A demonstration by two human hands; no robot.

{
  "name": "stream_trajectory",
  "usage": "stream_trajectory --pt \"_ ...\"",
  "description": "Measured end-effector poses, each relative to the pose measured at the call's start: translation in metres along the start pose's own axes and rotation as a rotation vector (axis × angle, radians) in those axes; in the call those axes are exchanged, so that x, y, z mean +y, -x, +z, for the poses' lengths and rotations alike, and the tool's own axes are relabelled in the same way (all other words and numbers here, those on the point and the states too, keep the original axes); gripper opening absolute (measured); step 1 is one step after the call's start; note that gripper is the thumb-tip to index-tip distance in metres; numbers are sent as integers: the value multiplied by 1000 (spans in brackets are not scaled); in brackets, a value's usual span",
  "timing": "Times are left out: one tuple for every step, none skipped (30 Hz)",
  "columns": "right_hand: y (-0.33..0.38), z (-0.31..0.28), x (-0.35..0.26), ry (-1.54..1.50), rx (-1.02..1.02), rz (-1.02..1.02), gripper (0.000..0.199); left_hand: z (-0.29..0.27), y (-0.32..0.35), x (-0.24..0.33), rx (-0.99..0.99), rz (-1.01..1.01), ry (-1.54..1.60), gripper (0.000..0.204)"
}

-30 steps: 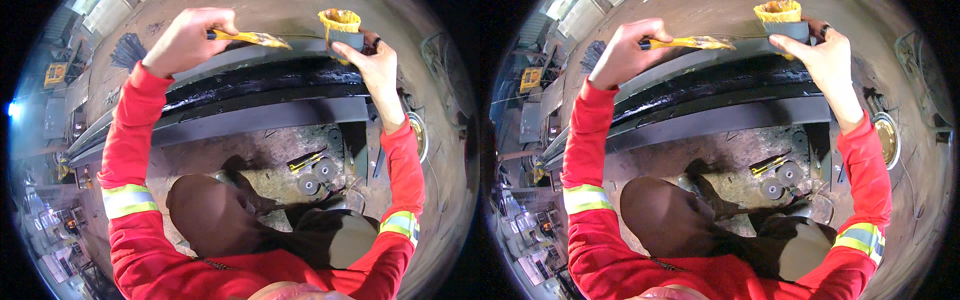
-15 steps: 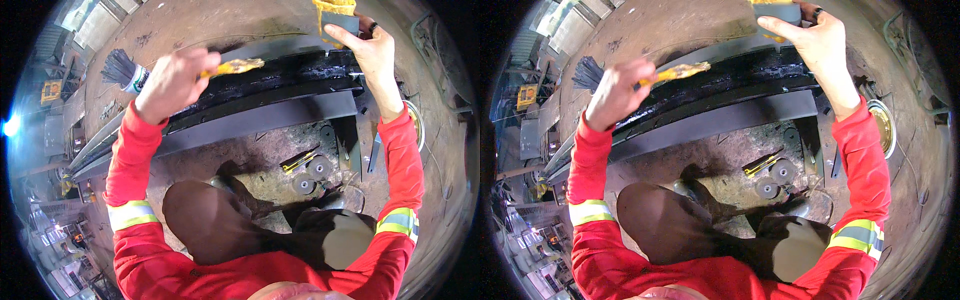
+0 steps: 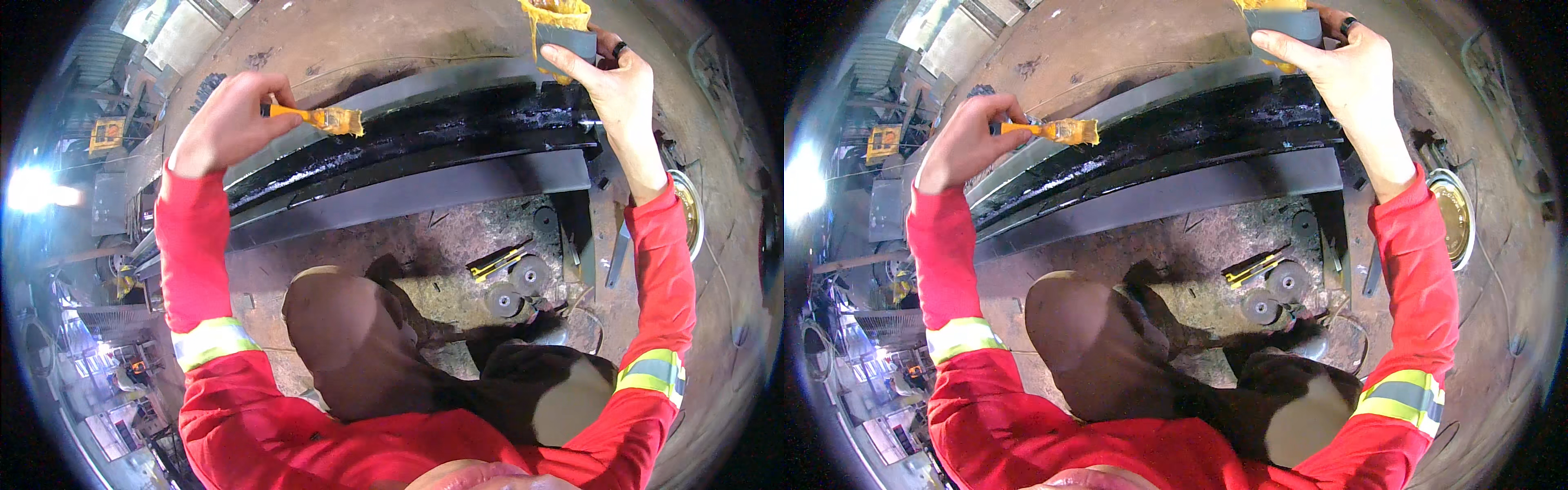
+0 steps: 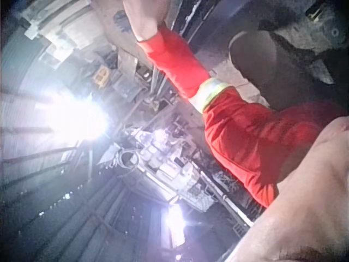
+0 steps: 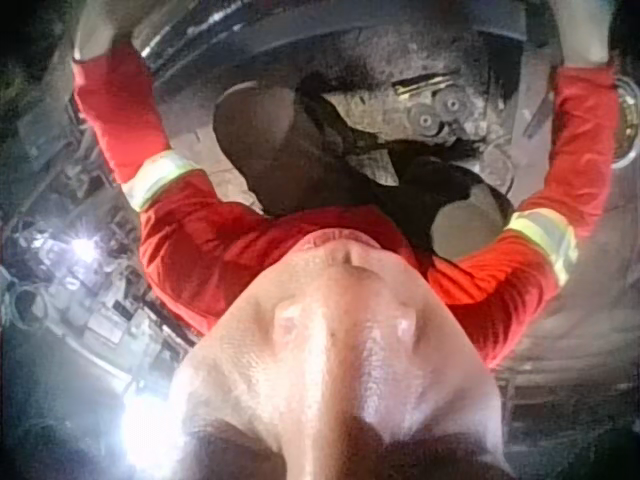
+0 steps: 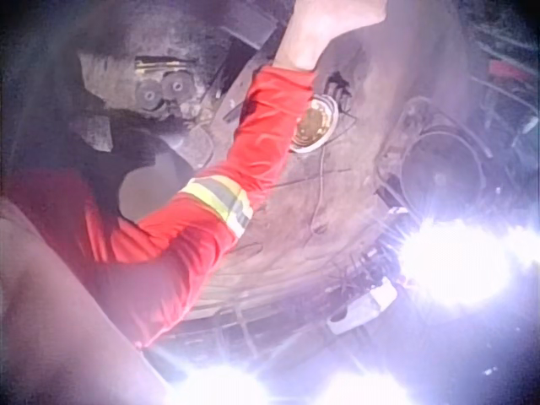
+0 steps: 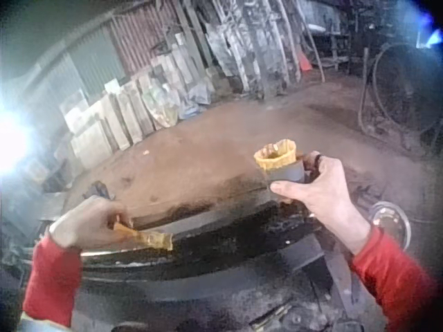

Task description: The person kneels on the floor and uses a yellow paintbrush to apply a yellow substance from a small cup onto a long, dark metal beam. They repeatedly dip the brush into the cup and spread the substance along the beam's surface.

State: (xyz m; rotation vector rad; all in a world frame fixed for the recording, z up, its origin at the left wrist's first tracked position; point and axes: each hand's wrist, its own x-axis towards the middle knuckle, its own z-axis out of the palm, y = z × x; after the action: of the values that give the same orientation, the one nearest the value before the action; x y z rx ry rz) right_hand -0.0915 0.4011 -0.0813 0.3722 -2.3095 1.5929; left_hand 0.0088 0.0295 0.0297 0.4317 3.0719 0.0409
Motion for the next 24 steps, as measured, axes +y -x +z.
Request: stream_trajectory --pt "0 -1 -1 -31 0 -12 62 -1 -6 -5 27 67 -3 21" --pt "1 -3 -1 -62 2 -24 62 -5 -13 -8 -65 -10 28 21" --pt "1 -6 1 -73 1 -38 62 -7 -23 -4 -115 -65 46 20" --pt "1 -10 4 -85 1 -51 61 -8 -32 2 -165 -120 64 19" --pt "1 -14 6 -97 2 -65 61 -10 -41 6 -215 -174 80 18" --pt "2 -17 5 -85 -1 -66 60 -9 -50 6 -252 -186 76 18" --pt "4 -19 3 -73 -3 -66 59 -8 -57 7 -254 -171 97 19" --pt "5 -21 1 -61 -5 -66 58 -7 -62 9 -256 -157 117 19" --pt "6 -26 1 -35 5 -89 58 -4 -69 11 -258 -136 146 20" --pt "6 -29 3 -10 14 -111 58 0 -77 15 -267 -111 154 21" --pt "7 -31 5 16 23 -132 58 2 -85 18 -269 -89 147 21" --pt "7 -33 7 4 34 -159 58 3 -92 22 -268 -68 138 21" --pt "8 -36 7 19 27 -141 57 4 -98 27 -266 -47 128 20" --pt "9 -40 6 34 20 -122 57 4 -105 31 -274 -50 149 19" --pt "13 -44 3 56 6 -95 56 8 -111 39 -291 -52 181 17" --pt "18 -48 -31 -226 -1 140 44 5 -115 45 -297 -62 195 16" --pt "17 -49 -29 -228 18 119 43 2 -119 51 -262 -47 216 15" --pt "16 -51 -25 -222 37 102 43 2 -122 61 -230 -25 243 15" --pt "16 -52 -21 -216 57 85 43 1 -123 69 -197 -4 271 14" --pt "16 -52 -16 -271 73 107 43 3 -124 72 -124 52 288 14" --pt "17 -54 -15 -236 80 103 44 8 -123 74 -55 106 309 14" --pt "16 -56 -15 -202 86 99 45 12 -122 77 13 158 330 15" --pt "16 -58 -15 -169 91 94 45 17 -116 80 46 205 286 14" --pt "16 -60 -15 -161 91 71 46 19 -105 92 78 247 242 14"
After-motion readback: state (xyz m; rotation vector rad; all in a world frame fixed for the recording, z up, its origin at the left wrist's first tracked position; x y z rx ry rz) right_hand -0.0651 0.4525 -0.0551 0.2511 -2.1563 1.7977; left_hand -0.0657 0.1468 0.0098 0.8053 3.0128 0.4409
